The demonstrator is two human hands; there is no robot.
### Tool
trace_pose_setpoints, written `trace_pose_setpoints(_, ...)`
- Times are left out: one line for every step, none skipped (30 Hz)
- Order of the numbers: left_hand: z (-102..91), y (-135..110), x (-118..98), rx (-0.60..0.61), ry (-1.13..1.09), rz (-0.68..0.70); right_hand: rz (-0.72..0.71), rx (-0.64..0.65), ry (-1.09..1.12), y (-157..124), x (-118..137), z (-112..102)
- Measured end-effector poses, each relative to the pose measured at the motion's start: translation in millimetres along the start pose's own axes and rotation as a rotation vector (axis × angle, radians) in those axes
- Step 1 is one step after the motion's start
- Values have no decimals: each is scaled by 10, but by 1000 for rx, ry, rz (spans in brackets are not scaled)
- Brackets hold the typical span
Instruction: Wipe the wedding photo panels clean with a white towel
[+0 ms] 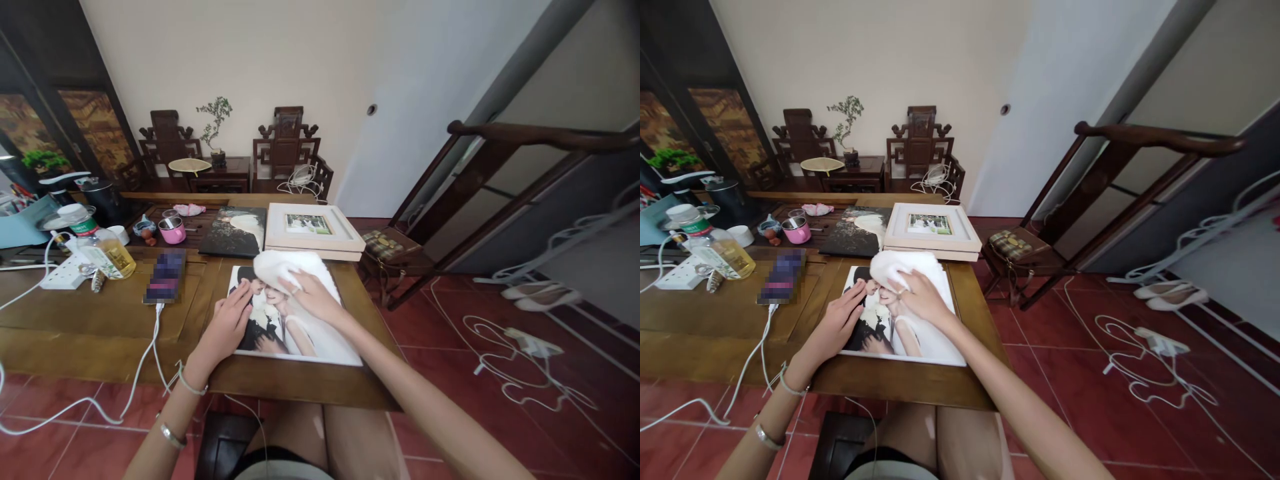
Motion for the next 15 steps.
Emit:
trace_pose_setpoints(0,-3,-4,4,2,-5,32,-30,-14,-60,-99,-95)
trace_pose_setpoints(1,-4,-6,7,3,-7,65,-57,-28,-117,-198,-186)
trace_pose_setpoints(2,-4,-5,9,4,-7,94,-75,-40,-171,-290,-267)
trace_pose_setpoints(1,-1,1,7,2,-6,112,-83,-48,-218,-368,-332)
trace_pose_setpoints(-2,4,13,1,-3,-6,122,-84,-52,-259,-432,-383)
trace_pose_setpoints(-6,11,28,-7,-13,-7,130,-86,-56,-295,-487,-421)
trace_pose_setpoints(-12,20,44,-16,-27,-8,137,-89,-61,-326,-535,-445)
trace_pose_setpoints(-17,30,60,-24,-43,-11,143,-91,-66,-352,-578,-454)
trace_pose_setpoints(-23,40,72,-32,-58,-14,150,-94,-73,-373,-618,-452)
trace_pose_setpoints(-30,49,81,-40,-69,-20,157,-98,-79,-390,-655,-440)
trace_pose_setpoints(-37,54,84,-48,-71,-29,165,-104,-87,-405,-689,-424)
trace_pose_setpoints(-42,57,80,-52,-65,-38,173,-112,-98,-417,-718,-407)
trace_pose_setpoints(-44,56,72,-53,-53,-46,176,-120,-110,-428,-737,-390)
trace_pose_setpoints(-43,53,60,-48,-38,-52,172,-123,-126,-438,-742,-375)
trace_pose_setpoints(-39,49,46,-39,-21,-55,160,-124,-144,-449,-729,-363)
Point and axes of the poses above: each hand's wrist, its own y-axis towards the middle knuckle, its own z-axis out of the palm, x = y × z, the point moved 7 cm from there along y, towards the middle knuckle, and after that the axes turned 4 degrees about y, right-handed, at the moved point
